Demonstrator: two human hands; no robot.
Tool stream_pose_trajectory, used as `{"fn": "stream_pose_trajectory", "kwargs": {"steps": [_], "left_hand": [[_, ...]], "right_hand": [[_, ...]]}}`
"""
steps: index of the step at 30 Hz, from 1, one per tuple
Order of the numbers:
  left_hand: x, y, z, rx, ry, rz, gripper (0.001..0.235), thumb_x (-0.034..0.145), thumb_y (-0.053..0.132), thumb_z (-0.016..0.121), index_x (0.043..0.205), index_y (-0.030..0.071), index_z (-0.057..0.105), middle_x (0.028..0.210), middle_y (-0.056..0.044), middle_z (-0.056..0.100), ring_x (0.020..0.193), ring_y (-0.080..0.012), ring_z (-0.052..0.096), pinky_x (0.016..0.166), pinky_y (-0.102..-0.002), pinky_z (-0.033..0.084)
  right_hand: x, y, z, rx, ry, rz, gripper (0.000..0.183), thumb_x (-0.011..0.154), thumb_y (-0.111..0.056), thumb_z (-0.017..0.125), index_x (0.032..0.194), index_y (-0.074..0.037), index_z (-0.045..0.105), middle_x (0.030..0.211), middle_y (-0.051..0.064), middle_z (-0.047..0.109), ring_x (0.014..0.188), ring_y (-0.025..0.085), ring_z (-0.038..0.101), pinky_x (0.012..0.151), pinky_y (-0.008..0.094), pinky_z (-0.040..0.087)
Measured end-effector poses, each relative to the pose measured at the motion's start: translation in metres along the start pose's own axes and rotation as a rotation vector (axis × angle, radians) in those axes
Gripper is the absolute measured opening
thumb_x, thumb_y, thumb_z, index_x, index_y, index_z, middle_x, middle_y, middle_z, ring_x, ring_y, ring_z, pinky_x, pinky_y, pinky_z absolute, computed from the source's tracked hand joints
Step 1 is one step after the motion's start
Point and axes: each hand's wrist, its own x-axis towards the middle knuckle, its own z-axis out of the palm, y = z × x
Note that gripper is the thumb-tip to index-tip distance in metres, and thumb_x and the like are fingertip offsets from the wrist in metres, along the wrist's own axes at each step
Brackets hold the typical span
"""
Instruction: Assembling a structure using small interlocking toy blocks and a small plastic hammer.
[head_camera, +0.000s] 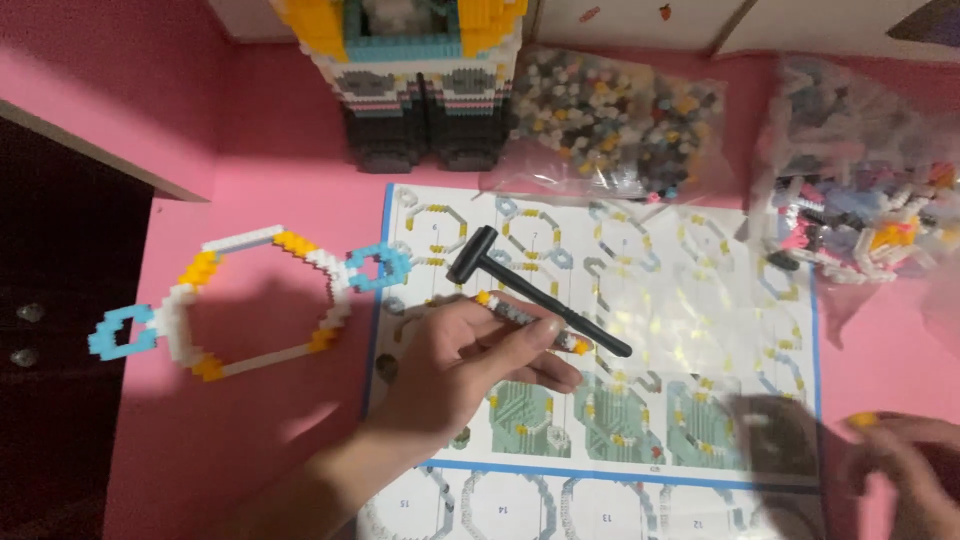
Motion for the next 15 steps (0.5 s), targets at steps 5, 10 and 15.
{"fn": "stream_pose_trajectory", "kwargs": {"steps": [5, 10, 15], "left_hand": [[-0.002, -0.004, -0.002, 0.03, -0.086, 0.126, 0.029, 0.098, 0.017, 0.068, 0.106, -0.01, 0.074, 0.084, -0.029, 0.081, 0.076, -0.0374, 0.083, 0.075, -0.045, 0.072], [0.0, -0.013, -0.006, 0.065, -0.066, 0.294, 0.026, 0.102, 0.017, 0.065, 0.11, -0.007, 0.069, 0.084, -0.028, 0.08, 0.078, -0.0324, 0.082, 0.073, -0.038, 0.071], [0.001, -0.008, -0.004, 0.058, -0.007, 0.254, 0.024, 0.096, 0.015, 0.07, 0.104, -0.007, 0.072, 0.087, -0.027, 0.081, 0.079, -0.0335, 0.084, 0.08, -0.042, 0.073]], "right_hand": [[-0.017, -0.151, 0.066, 0.012, -0.329, -0.226, 0.029, 0.074, -0.002, 0.081, 0.102, 0.003, 0.082, 0.095, 0.014, 0.087, 0.083, 0.019, 0.081, 0.083, 0.028, 0.062], [0.008, -0.205, 0.099, -0.029, -0.639, -0.865, 0.022, 0.093, -0.015, 0.068, 0.109, -0.003, 0.075, 0.099, 0.006, 0.082, 0.088, 0.019, 0.085, 0.076, 0.029, 0.067], [0.019, -0.202, 0.13, 0.198, -0.57, -0.513, 0.013, 0.087, -0.01, 0.077, 0.096, -0.001, 0.08, 0.094, 0.008, 0.086, 0.075, 0.013, 0.082, 0.076, 0.022, 0.067]]}}
